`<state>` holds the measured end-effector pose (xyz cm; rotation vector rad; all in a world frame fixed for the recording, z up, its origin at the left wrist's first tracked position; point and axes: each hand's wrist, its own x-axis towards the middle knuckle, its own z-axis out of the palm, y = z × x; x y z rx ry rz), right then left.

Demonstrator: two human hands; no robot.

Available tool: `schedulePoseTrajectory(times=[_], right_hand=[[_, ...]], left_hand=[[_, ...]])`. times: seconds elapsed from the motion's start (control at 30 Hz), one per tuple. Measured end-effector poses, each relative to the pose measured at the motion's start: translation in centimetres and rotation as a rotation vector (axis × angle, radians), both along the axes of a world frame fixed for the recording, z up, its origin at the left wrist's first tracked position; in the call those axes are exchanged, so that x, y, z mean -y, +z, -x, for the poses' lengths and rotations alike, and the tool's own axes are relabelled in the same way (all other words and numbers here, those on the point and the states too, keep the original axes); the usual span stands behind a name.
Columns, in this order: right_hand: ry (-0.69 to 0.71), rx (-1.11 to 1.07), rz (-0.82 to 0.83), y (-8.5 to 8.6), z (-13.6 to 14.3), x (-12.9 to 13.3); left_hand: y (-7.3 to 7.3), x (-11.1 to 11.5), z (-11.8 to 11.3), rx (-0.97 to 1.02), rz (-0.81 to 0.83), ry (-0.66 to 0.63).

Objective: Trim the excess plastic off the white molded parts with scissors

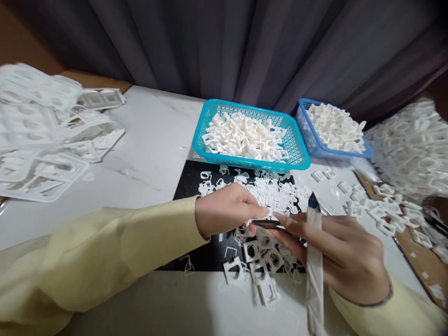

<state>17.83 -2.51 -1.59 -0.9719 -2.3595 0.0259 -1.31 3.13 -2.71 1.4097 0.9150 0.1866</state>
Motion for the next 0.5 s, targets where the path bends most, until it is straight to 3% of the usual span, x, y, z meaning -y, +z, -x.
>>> schedulePoseTrajectory(times=[0.17, 0.5], right_hand=[[0.039, -0.005, -0.04, -0.45, -0.07, -0.01], [-0.094, -0.006, -0.025, 0.34, -0.05, 0.09]], left_hand=[[0.01, -0.04, -0.2, 0.0, 0.02, 0.022], [0.23, 0.1, 0.41, 0.043, 0.018, 0.005]])
